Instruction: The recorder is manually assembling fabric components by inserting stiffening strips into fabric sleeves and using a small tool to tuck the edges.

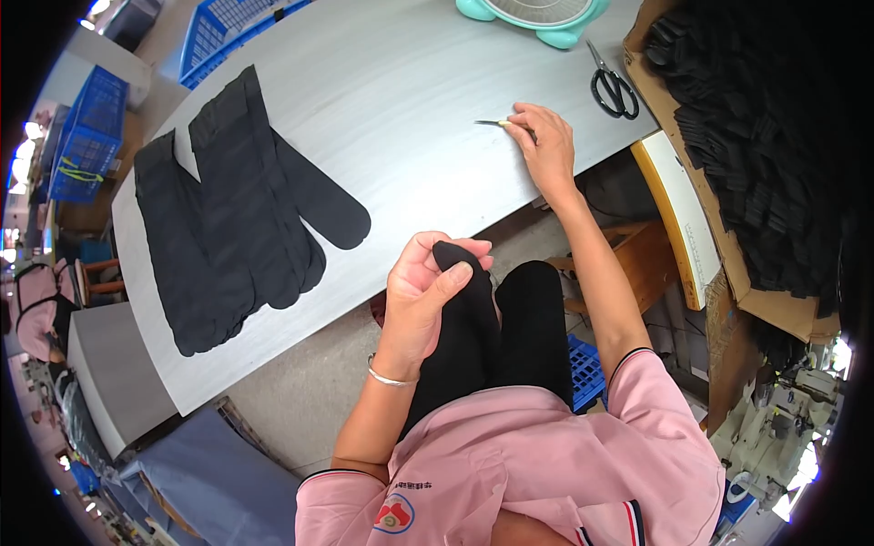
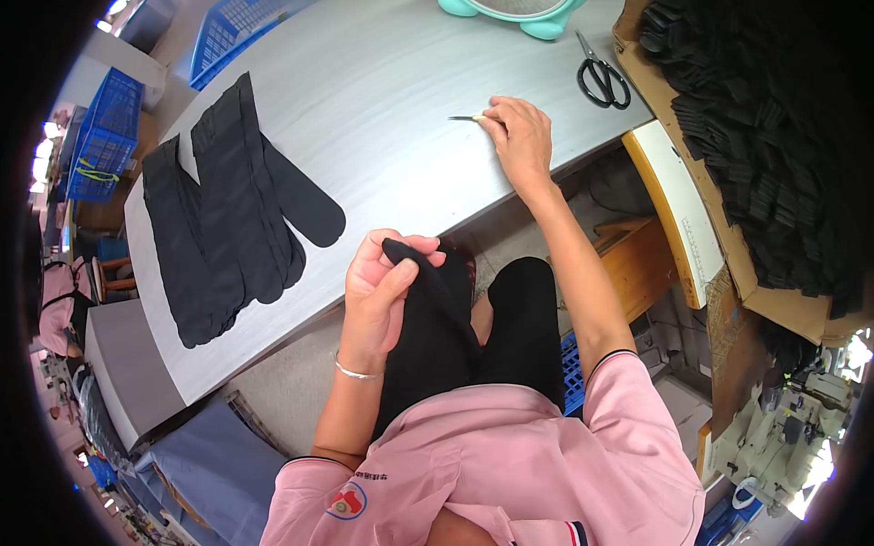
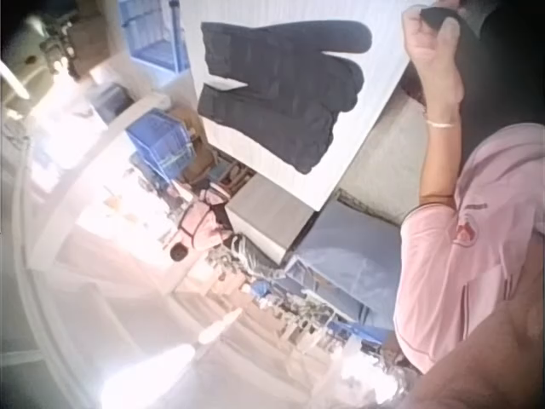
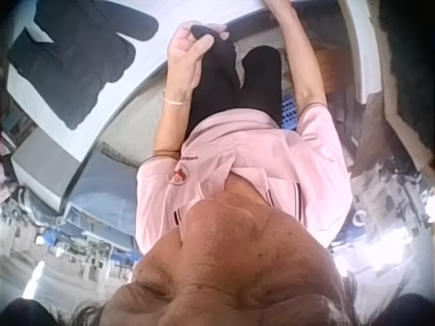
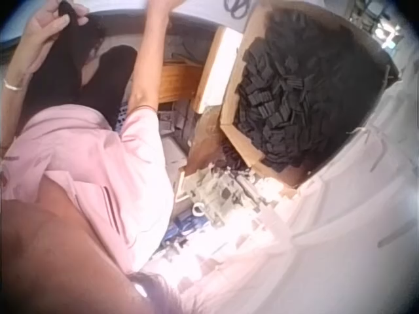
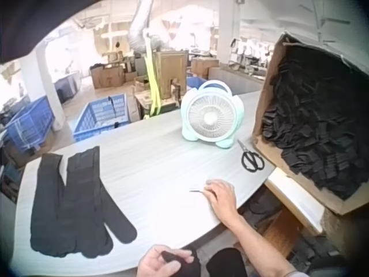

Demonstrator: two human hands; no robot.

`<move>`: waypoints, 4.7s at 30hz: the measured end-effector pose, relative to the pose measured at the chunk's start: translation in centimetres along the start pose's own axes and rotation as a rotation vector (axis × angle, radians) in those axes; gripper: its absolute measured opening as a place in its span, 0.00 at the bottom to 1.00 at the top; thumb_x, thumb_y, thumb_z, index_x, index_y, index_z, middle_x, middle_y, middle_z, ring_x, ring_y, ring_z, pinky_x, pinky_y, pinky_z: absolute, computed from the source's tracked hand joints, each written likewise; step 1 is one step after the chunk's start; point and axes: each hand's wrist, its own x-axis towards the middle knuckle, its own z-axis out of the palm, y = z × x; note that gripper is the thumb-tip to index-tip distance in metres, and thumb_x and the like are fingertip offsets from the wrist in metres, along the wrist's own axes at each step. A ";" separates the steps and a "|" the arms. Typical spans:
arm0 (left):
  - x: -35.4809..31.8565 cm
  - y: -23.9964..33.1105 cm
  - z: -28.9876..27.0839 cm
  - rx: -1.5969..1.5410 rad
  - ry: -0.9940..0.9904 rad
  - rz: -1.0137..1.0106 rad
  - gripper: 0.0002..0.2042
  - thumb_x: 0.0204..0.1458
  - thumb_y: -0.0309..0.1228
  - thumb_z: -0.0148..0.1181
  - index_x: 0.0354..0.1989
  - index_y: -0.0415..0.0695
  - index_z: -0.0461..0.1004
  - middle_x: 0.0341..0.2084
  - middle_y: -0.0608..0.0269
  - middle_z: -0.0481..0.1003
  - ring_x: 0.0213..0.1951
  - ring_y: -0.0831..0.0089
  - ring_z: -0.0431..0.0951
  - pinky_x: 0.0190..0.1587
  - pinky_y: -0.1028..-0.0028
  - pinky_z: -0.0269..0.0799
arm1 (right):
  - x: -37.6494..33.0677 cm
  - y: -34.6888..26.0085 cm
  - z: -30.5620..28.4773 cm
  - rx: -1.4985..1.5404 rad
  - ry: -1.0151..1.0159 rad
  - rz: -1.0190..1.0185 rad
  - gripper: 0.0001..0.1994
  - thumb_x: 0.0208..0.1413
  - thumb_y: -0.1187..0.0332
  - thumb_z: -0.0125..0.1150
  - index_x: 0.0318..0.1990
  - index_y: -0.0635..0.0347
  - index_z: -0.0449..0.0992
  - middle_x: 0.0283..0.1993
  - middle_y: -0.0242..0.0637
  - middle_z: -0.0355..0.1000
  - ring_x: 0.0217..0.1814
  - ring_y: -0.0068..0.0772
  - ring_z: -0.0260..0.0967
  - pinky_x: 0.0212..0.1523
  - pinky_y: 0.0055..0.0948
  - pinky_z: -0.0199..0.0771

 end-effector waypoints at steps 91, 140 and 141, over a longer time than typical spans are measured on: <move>-6.2 1.4 5.9 0.003 -0.312 0.053 0.26 0.58 0.31 0.63 0.63 0.34 0.67 0.59 0.53 0.70 0.58 0.71 0.72 0.62 0.72 0.65 | -13.8 -13.6 -19.1 1.441 -0.579 0.637 0.06 0.60 0.70 0.63 0.40 0.63 0.78 0.29 0.22 0.71 0.27 0.06 0.61 0.24 0.11 0.54; 15.6 4.5 -4.8 1.136 0.482 0.737 0.23 0.52 0.31 0.66 0.52 0.30 0.67 0.48 0.44 0.75 0.56 0.52 0.73 0.60 0.63 0.66 | -18.0 -10.8 -9.3 1.346 -0.988 1.050 0.13 0.56 0.67 0.67 0.40 0.70 0.77 0.33 0.47 0.79 0.32 0.31 0.79 0.36 0.25 0.81; 15.4 3.5 -5.2 1.349 0.458 0.908 0.28 0.51 0.33 0.67 0.57 0.30 0.65 0.59 0.37 0.65 0.64 0.46 0.64 0.66 0.59 0.58 | -17.9 -10.7 -8.9 1.354 -1.005 1.060 0.13 0.56 0.67 0.67 0.40 0.70 0.77 0.33 0.47 0.79 0.32 0.31 0.79 0.36 0.25 0.81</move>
